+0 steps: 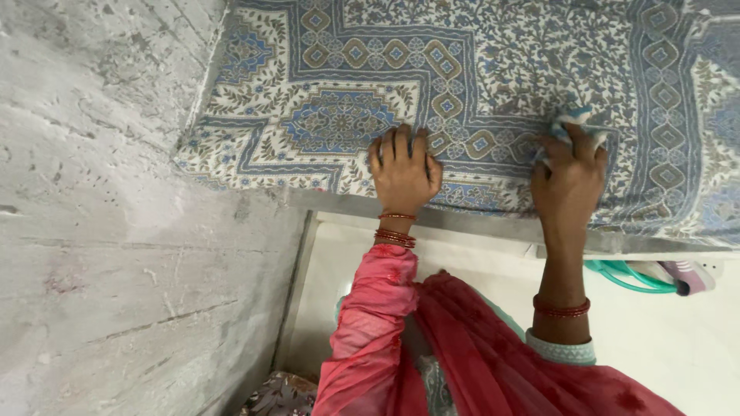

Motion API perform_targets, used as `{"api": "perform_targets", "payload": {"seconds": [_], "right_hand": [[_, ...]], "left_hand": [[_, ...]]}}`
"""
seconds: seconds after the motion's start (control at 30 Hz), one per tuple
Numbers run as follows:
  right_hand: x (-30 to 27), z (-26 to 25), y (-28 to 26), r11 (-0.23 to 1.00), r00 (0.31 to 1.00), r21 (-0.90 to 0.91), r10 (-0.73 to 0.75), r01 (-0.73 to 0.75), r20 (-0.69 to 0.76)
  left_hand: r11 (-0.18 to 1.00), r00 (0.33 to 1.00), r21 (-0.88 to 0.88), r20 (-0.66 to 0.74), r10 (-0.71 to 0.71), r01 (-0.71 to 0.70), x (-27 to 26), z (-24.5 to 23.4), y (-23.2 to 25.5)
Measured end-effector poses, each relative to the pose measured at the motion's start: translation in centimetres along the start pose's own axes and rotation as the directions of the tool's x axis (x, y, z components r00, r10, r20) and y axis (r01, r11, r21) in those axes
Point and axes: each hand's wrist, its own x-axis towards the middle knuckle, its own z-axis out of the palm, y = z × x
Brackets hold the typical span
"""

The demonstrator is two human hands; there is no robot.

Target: The person wipes a patterned fabric-covered surface with a small cloth, moving the cloth back and forth across the surface. The person uses both hands to hold and move the cloth while cleaning the surface.

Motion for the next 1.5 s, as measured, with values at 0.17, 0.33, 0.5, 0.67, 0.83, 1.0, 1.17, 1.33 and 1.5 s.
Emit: {"api": "perform_targets", "payload": {"seconds": [0.17,0.33,0.5,0.67,0.83,1.0,1.17,1.33,1.5], "right_hand": [[-1.1,2.3,-3.1,0.932,0.973,0.301,-0.225,0.202,0.043],[-1.9,2.4,0.7,0.869,0.964,0.470,-0.238,0.156,0.120],[-4.1,-1.4,8.4,0.978,0.980,0.068,0.198,-0.196,-0.024],[-3.6,-0.3,6.7,0.966,0.991,0.233,0.123,-0.109,-0.048],[-2.5,0.7,5.6,0.960,0.988,0.262,-0.124,0.095,0.097],[-3.2,-2.9,10.3,0.969,0.986,0.188,0.167,-0.161,-0.018],[-3.0,-2.7,11.2,0.957,0.950,0.148,0.273,-0.251,-0.153],[-2.2,1.2,9.4,0.978,0.977,-0.001,-0.210,0.210,0.035],[0.5,-0.1,14.1,0.989,0.992,0.098,0.101,-0.109,0.079]], "left_hand": [[1.000,1.000,-0.009,-0.006,-0.001,0.001,-0.1,0.0,-0.1],[1.000,1.000,0.018,0.004,0.011,-0.011,0.0,0.1,-0.1],[1.000,1.000,0.019,-0.003,0.008,-0.008,0.0,-0.1,0.1],[1.000,1.000,0.008,0.022,-0.021,0.021,0.5,-0.4,0.4],[0.979,0.950,0.068,0.239,-0.201,0.190,1.3,1.1,3.1],[0.966,0.982,-0.257,0.186,0.025,0.024,0.9,4.0,7.7],[0.945,0.935,-0.276,0.255,0.246,-0.174,-0.4,6.3,11.3],[0.952,0.897,-0.218,0.341,0.281,-0.215,-1.0,6.6,11.4],[0.954,0.923,-0.215,0.282,0.264,-0.207,-0.9,6.4,11.6]]}}
